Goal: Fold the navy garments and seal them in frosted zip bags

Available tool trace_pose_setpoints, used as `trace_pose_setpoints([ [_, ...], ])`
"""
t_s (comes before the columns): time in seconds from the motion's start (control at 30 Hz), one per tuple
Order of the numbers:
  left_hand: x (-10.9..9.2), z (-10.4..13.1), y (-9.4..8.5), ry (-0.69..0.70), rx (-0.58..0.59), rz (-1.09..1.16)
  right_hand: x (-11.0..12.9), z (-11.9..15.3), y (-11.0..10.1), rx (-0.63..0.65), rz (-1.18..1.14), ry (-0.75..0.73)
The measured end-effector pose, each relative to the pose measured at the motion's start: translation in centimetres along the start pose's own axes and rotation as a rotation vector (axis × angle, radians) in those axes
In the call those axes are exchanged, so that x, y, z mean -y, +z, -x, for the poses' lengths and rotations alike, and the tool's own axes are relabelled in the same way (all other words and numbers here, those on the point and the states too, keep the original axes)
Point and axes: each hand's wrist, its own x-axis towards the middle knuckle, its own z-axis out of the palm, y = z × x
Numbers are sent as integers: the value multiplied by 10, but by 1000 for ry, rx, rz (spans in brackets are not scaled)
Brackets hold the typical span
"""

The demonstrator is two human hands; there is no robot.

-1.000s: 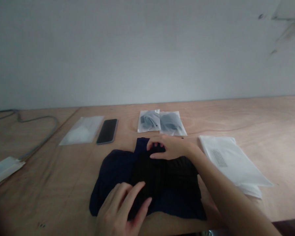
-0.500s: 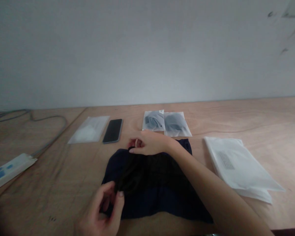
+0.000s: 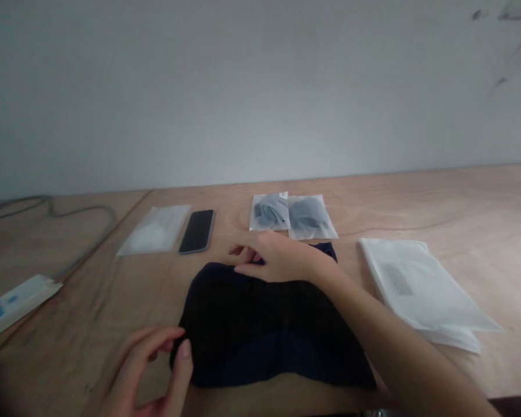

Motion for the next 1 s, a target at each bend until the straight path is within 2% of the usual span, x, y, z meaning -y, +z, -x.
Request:
trace_pose_setpoints([
  [0.07,-9,-26,11,177,93,110,-10,37,-19,-31,74,89],
  [0.17,-14,-57,40,303,308,158,-27,96,-32,-29,225,259],
  [0.3,-11,-78,72,350,589,53,-49,161,-22,-43,298,422],
  [0.4,-8,-85,77,321,708,40,-59,188,-5,-86,273,446],
  [0.5,-8,-99,71,276,749,87,-64,193,3,-196,270,404],
  [0.6,-9,-127,72,182,760,75,-70,179,0,-352,294,406],
  [0.7,-8,-156,88,103,734,-7,-85,156,-6,-449,303,451],
  [0.8,-8,-172,105,38,697,-111,-103,136,-10,-504,355,473],
  [0.9,-7,-169,103,-18,646,-191,-111,131,-8,-590,417,501],
  [1.0,4,-146,80,-35,630,-195,-101,144,-2,-634,458,527],
])
